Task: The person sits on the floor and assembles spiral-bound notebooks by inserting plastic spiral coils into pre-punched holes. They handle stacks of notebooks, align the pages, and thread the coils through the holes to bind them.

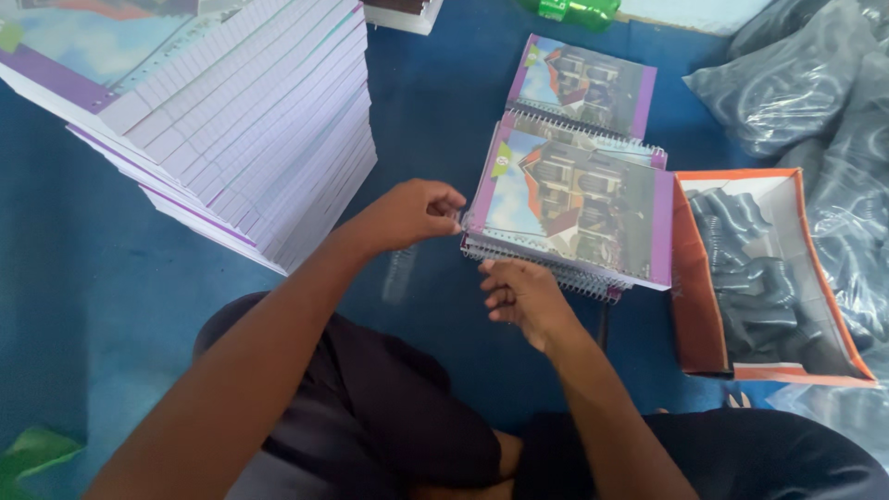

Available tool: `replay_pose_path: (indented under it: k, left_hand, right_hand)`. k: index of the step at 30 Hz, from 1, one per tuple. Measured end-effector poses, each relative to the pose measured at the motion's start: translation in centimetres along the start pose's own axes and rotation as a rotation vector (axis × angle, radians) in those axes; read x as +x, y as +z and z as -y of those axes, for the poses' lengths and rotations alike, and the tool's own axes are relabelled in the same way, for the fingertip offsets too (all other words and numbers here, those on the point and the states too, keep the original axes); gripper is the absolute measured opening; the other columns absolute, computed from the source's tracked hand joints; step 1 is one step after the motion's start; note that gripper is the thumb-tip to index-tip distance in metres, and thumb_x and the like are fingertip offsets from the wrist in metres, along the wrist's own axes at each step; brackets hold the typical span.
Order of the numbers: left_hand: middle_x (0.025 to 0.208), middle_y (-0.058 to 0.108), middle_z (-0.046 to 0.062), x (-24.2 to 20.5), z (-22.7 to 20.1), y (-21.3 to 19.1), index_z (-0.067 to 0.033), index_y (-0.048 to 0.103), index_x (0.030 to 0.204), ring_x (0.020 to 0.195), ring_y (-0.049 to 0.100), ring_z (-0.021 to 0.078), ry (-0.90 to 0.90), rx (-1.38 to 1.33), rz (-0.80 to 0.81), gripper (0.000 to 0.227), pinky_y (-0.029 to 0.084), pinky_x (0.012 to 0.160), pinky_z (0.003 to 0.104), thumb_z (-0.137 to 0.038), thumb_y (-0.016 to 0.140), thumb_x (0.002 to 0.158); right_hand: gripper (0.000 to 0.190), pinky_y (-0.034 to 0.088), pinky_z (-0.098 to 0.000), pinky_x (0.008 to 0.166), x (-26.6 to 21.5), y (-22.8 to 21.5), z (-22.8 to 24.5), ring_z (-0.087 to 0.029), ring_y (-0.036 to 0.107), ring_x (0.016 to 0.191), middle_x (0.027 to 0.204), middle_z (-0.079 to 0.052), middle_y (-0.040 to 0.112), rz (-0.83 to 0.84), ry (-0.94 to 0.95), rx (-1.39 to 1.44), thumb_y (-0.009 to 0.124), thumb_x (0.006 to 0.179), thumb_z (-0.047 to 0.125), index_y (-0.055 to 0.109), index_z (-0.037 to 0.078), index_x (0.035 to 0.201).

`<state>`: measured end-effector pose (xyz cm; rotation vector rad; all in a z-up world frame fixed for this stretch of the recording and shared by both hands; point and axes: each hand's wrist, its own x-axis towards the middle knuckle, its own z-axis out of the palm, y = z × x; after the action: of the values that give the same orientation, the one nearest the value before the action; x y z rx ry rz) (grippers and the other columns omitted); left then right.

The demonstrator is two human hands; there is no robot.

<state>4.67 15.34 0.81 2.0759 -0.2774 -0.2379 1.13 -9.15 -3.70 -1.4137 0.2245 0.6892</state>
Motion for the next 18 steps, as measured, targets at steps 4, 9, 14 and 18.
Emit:
replay_pose_path:
  k: [4,9,14,18]
  left_hand:
    - [0.103,0.074,0.010,0.9,1.5,0.2,0.0007,0.067,0.120,0.094,0.071,0.0166,-0.023,-0.026,-0.032,0.039,0.056,0.080,0.032,-0.017,0.074,0.085]
    - [0.093,0.071,0.008,1.7,1.7,0.3,-0.0053,0.055,0.143,0.074,0.064,0.0152,-0.135,-0.084,0.072,0.060,0.052,0.064,0.031,-0.015,0.068,0.085]
    - [0.087,0.070,0.005,1.9,1.2,0.6,-0.0083,0.050,0.149,0.070,0.062,0.0125,-0.178,-0.031,0.121,0.065,0.053,0.062,0.029,-0.016,0.065,0.087]
    - [0.088,0.067,0.006,1.8,0.7,0.6,-0.0069,0.052,0.148,0.073,0.062,0.0133,-0.175,-0.034,0.146,0.064,0.054,0.063,0.029,-0.017,0.066,0.087]
  right_hand:
    - [0.034,0.054,-0.0292,0.056,0.6,1.1,0.1,-0.013,0.062,0.065,0.081,-0.004,0.063,0.017,0.001,0.086,0.070,0.091,0.031,0.069,0.001,0.107]
    - [0.048,0.054,-0.0293,0.056,0.3,2.1,1.2,-0.016,0.062,0.064,0.080,-0.005,0.062,-0.157,0.102,0.220,0.062,0.094,0.047,0.066,0.001,0.107]
    - [0.039,0.053,-0.0336,0.055,-1.6,1.0,3.3,-0.018,0.063,0.060,0.083,-0.008,0.069,-0.249,0.007,-0.444,0.068,0.091,0.037,0.071,0.000,0.105]
    - [0.034,0.055,-0.0319,0.060,-1.9,-2.1,6.0,-0.018,0.066,0.060,0.083,-0.011,0.075,-0.438,-0.277,-0.750,0.070,0.093,0.035,0.077,0.003,0.103]
